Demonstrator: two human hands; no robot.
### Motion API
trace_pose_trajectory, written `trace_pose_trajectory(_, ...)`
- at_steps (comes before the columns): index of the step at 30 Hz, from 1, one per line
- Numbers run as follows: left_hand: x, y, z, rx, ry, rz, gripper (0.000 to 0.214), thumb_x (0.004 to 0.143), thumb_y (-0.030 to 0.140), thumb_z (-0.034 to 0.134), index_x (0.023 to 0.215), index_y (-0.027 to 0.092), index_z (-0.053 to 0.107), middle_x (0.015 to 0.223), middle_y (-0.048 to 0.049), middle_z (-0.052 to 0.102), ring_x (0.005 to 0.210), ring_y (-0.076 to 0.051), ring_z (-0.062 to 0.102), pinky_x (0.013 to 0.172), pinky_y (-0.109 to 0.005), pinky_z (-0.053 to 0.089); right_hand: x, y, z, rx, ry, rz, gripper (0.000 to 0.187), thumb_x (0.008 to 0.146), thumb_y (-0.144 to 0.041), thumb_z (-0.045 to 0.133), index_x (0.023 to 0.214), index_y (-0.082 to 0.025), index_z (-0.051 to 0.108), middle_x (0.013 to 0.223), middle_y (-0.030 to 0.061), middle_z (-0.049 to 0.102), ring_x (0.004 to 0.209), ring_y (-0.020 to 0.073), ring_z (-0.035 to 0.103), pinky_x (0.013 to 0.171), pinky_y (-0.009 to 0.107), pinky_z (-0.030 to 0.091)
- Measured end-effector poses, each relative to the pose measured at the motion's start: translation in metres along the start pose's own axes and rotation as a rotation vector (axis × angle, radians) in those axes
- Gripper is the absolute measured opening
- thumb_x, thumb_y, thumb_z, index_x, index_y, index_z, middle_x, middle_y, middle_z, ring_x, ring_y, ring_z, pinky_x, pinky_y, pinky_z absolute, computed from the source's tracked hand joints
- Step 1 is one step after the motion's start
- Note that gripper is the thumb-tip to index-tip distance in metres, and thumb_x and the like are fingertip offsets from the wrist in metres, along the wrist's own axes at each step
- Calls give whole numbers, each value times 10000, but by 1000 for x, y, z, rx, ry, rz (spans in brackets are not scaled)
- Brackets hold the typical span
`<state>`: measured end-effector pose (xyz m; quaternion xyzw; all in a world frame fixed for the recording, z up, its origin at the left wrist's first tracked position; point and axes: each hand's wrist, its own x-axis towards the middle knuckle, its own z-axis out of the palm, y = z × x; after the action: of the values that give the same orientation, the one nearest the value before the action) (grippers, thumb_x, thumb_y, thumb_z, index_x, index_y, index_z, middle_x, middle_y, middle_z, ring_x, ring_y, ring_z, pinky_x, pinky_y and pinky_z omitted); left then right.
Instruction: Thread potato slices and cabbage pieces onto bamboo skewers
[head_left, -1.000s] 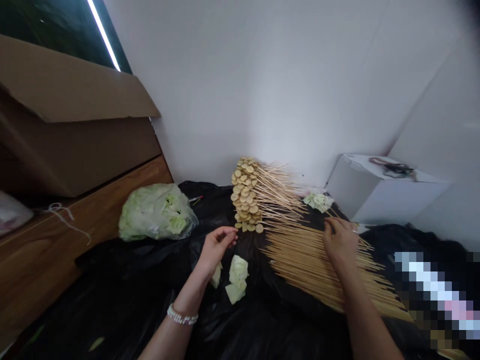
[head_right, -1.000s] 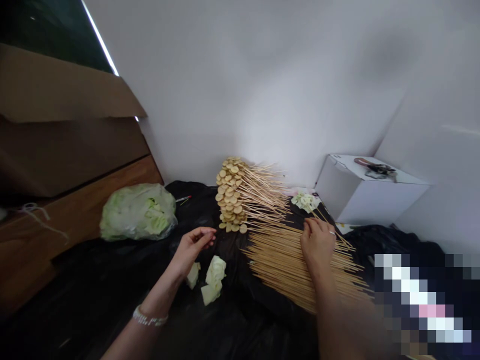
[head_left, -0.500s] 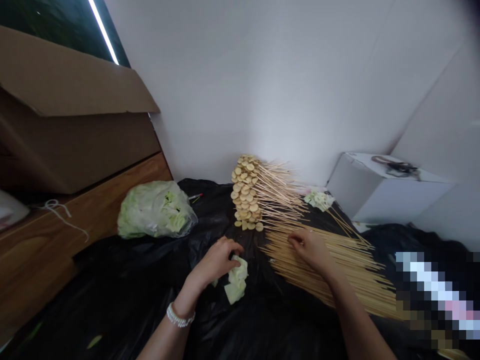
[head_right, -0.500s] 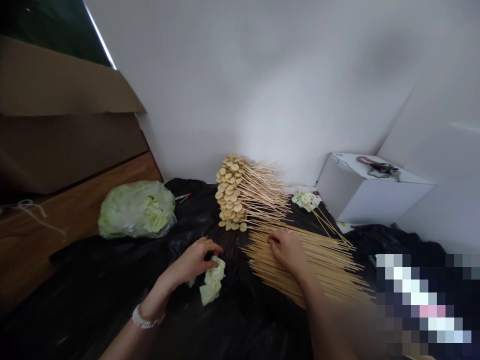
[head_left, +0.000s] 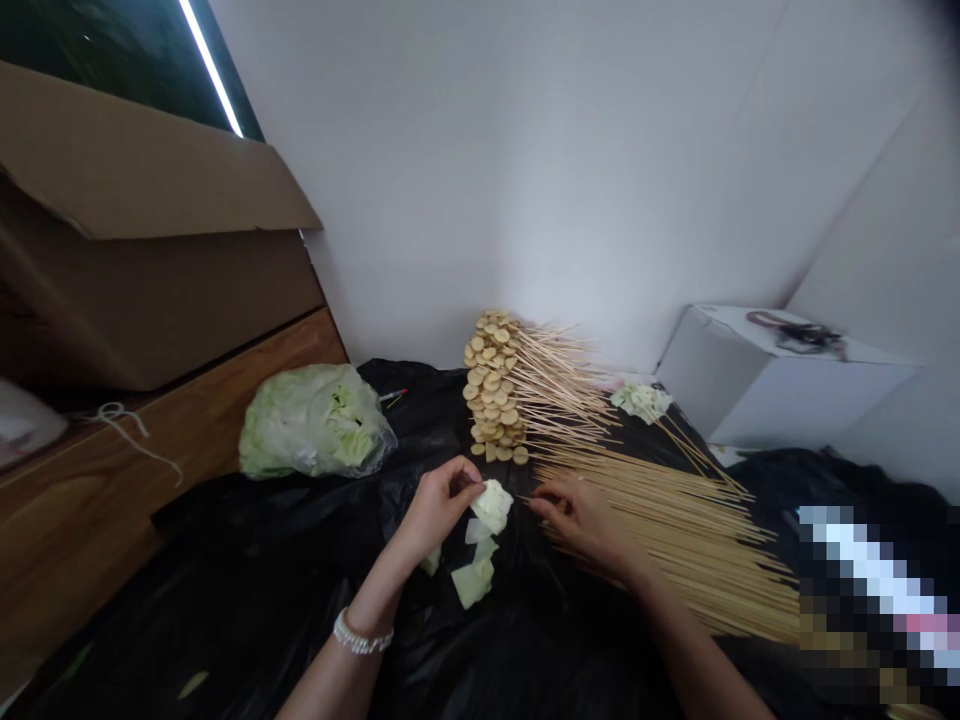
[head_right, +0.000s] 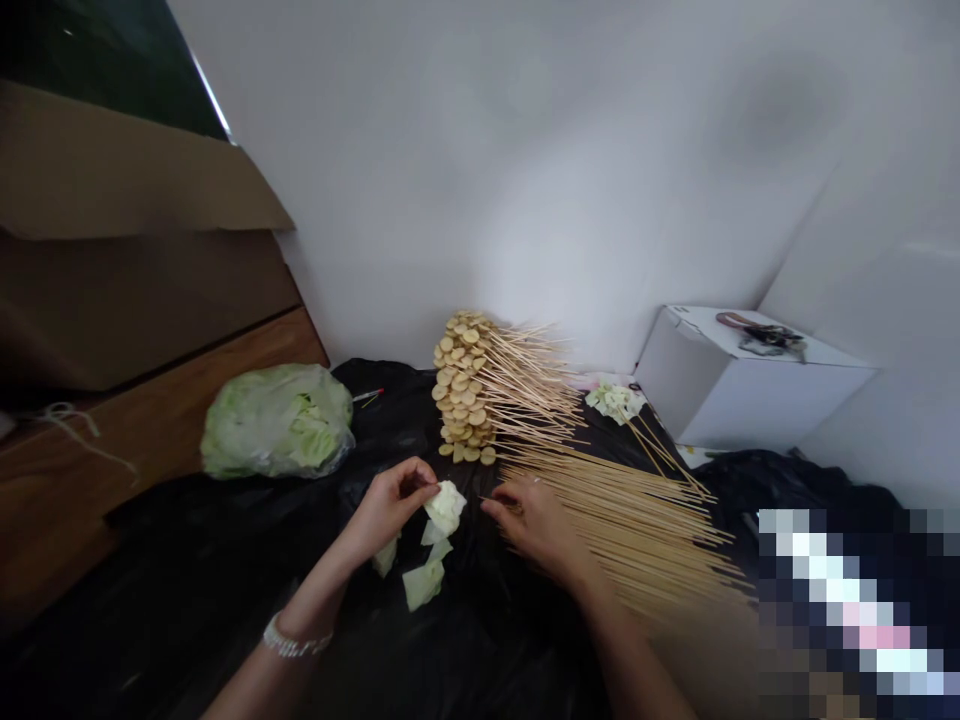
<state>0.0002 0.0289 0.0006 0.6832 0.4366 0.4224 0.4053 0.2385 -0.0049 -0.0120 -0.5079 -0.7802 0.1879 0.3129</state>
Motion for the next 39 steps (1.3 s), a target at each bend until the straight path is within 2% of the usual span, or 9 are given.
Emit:
trace_pose_trajectory(3, -1, 1, 9, -161, 67, -27, 169, 717, 319, 707, 750, 176, 622, 710, -12, 616, 657, -139, 558, 628, -235, 432, 0, -15, 6, 102, 20, -29, 301, 861, -457, 585, 965, -197, 697, 835, 28, 674, 759, 155, 579, 669, 260, 417)
trace_pose_trajectory(7, -3, 2, 21, -278, 71, -29, 175, 719, 305, 718, 753, 176, 604, 737, -11, 620, 684, -137, 573, 662, -248, 461, -1, -25, 15, 142, 21, -65, 253, 864, -399, 588, 738, -185, 639, 666, -16, 599, 621, 121, 520, 564, 229, 371)
trace_pose_trajectory(11, -4, 1, 26, -298, 91, 0, 195, 720, 304, 725, 831, 181, 622, 858, -40, 653, 808, -170, 611, 729, -272, 483, -1, -25, 24, 80, 128, -93, 329, 911, -322, 503, 617, -187, 560, 595, -18, 533, 552, 110, 479, 524, 231, 350)
trace_pose_trajectory(15, -4, 0, 22, -210, 171, -22, 268, 684, 351, 762, 829, 175, 621, 788, -25, 638, 723, -147, 596, 626, -232, 459, -3, -20, 30, -24, 330, -162, 224, 933, -262, 453, 873, -196, 659, 746, 35, 634, 692, 152, 586, 649, 259, 457)
trace_pose_trajectory(19, -6, 5, 23, -279, -58, -176, 357, 742, 489, 675, 653, 154, 587, 564, -2, 567, 500, -96, 498, 468, -202, 352, -6, -13, 33, -162, 441, -227, 272, 929, -215, 465, 1142, -198, 633, 961, 90, 688, 885, 201, 634, 795, 326, 504)
trace_pose_trajectory(21, -8, 8, 27, -346, -155, -224, 366, 729, 495, 686, 657, 145, 608, 595, -17, 591, 515, -97, 518, 471, -199, 354, -8, -11, 34, -241, 446, -264, 293, 919, -197, 479, 1171, -192, 629, 979, 99, 693, 906, 217, 639, 805, 345, 510)
trace_pose_trajectory(25, -11, 11, 31, -461, -136, -276, 312, 680, 428, 757, 772, 145, 660, 639, -19, 618, 562, -99, 544, 514, -198, 382, -9, -12, 33, -308, 427, -310, 329, 909, -174, 497, 1222, -180, 598, 1022, 111, 679, 945, 234, 626, 837, 374, 509)
trace_pose_trajectory(33, -10, 10, 33, -533, -177, -131, 244, 679, 269, 782, 764, 142, 592, 782, -12, 636, 694, -101, 556, 652, -215, 417, -7, -24, 33, 123, 311, -207, 527, 827, -267, 642, 1317, -207, 456, 1265, 123, 550, 1165, 241, 520, 973, 405, 468)
trace_pose_trajectory(39, -12, 16, 30, -548, -215, -100, 223, 734, 305, 739, 797, 133, 612, 777, -21, 634, 701, -108, 563, 656, -220, 423, -4, -22, 34, 332, 230, -154, 298, 917, -254, 497, 1202, -224, 583, 1116, 81, 647, 1033, 214, 594, 899, 366, 480)
